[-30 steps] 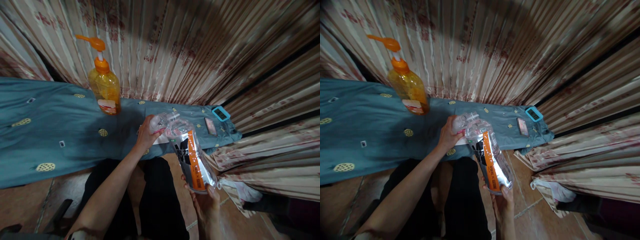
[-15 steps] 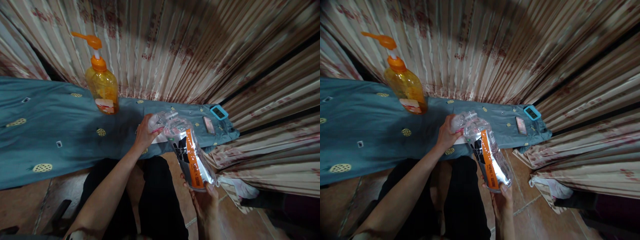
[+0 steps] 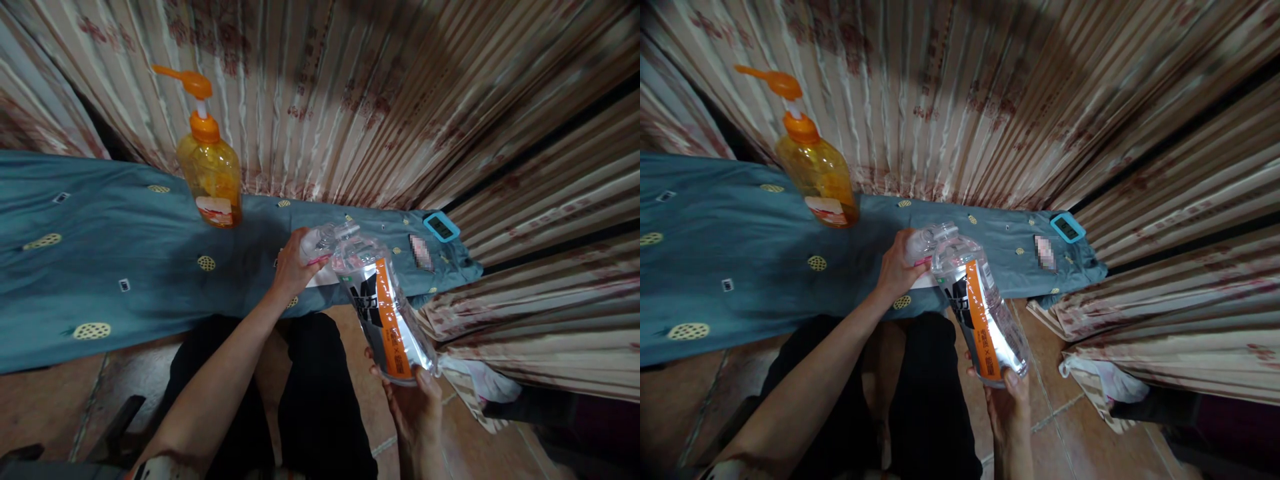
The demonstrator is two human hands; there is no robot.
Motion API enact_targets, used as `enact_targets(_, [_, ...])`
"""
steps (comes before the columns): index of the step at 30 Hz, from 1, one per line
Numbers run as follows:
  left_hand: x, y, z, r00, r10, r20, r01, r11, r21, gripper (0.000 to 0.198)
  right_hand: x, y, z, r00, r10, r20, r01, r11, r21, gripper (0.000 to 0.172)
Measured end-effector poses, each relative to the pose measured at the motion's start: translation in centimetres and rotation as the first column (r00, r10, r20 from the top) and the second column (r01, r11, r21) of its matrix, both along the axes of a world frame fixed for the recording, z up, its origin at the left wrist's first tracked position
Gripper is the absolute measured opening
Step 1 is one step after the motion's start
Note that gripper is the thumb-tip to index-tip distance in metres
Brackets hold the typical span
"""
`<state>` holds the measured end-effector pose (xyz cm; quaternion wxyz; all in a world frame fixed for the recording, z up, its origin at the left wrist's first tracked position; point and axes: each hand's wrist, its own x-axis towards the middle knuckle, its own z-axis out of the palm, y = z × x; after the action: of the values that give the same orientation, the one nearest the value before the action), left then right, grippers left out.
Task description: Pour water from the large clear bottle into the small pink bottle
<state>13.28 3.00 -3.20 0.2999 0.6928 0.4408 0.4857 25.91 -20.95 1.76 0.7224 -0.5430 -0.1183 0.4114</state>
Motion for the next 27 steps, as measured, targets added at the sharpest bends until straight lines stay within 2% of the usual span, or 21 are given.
enact_targets(6, [0.0,0.1,-0.3,1.0,-0.007,0.01,0.007,1.0,0.031,0.055,0.4,-0.4,-0.4,0.999,0.031,0.04,-0.031,0.999,-0.019,0.053])
enact_targets(13, [0.0,0.1,-0.2,1.0,-0.013,0.011,0.012,0.999,0.04,0.055,0.9,-0.5,-1.4,1.0,-0.018,0.011,0.018,1.0,-0.004,0.053])
enact_targets(21, [0.1,0.1,-0.4,1.0,-0.012,0.008,0.012,0.999,0.038,0.055,0.3,-0.4,-0.2,0.999,-0.003,0.035,0.004,0.999,-0.033,0.051])
enact_targets(27, [0.1,0.1,-0.4,0.999,-0.024,0.021,0.023,0.999,0.037,0.058,0.3,-0.4,0.0,0.999,0.006,0.054,-0.004,0.999,-0.038,0.052])
